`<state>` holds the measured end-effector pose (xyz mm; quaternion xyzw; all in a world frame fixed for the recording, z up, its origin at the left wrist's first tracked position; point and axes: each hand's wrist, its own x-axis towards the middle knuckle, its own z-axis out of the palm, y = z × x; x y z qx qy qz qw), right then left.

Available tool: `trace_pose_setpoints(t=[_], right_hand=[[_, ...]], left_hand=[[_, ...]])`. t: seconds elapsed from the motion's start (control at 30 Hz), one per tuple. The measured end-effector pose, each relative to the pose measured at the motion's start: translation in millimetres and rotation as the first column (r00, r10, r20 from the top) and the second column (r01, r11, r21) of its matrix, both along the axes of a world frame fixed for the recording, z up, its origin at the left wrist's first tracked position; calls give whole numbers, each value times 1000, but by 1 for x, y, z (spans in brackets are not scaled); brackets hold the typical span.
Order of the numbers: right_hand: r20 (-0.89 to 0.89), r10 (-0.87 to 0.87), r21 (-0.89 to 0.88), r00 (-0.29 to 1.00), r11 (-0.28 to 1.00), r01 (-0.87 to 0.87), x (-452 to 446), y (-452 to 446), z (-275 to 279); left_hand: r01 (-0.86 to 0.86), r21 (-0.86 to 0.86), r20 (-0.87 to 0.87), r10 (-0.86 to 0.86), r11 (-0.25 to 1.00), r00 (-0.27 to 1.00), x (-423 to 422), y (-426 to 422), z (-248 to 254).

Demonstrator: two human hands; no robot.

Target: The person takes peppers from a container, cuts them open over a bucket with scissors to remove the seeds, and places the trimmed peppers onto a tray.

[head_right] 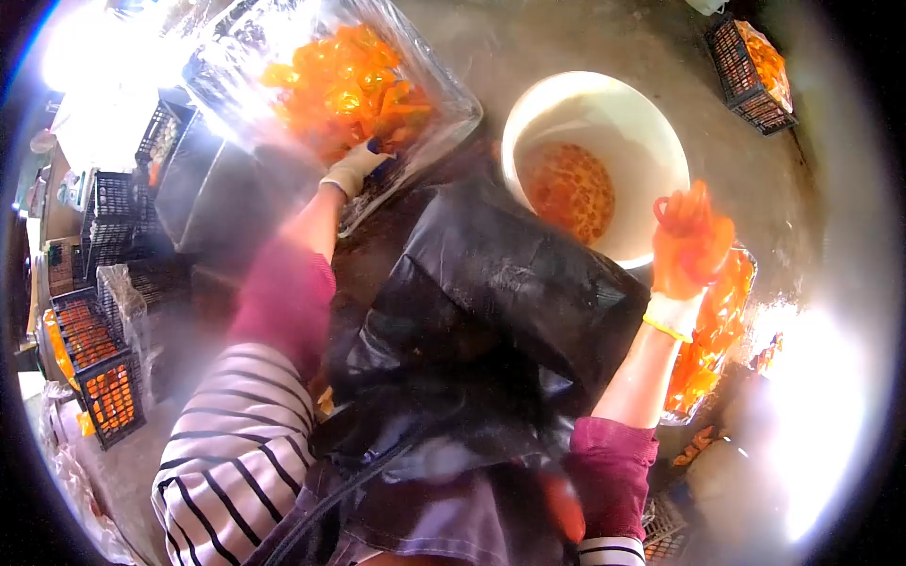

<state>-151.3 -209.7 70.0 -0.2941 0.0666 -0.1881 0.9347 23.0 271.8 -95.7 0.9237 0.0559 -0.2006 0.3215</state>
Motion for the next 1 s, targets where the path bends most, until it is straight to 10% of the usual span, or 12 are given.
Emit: trace_pose_setpoints(t=[0.17,0.4,0.53,0.67,0.7,1.0], right_hand=[[-202,24,13,979,1000,-22,9,18,11],[-361,-117,-131,925,989,74,11,38,23],[-371,-101,-91,923,993,72,11,32,19],[-393,-34,-110,919,994,-11,17,31,16],[-445,-49,-146,894,989,-18,17,31,17],[-458,-8,-171,889,982,-79,19,38,22]], left_hand=[[-78,354,-57,105,932,993,7,-34,-10],[230,482,-176,-164,846,971,16,-24,-3],[163,631,28,-232,759,972,8,-32,-34],[349,525,-230,-266,776,936,25,-27,0],[269,576,14,-338,772,941,19,-23,-3],[183,403,-43,-182,897,982,20,-24,18]])
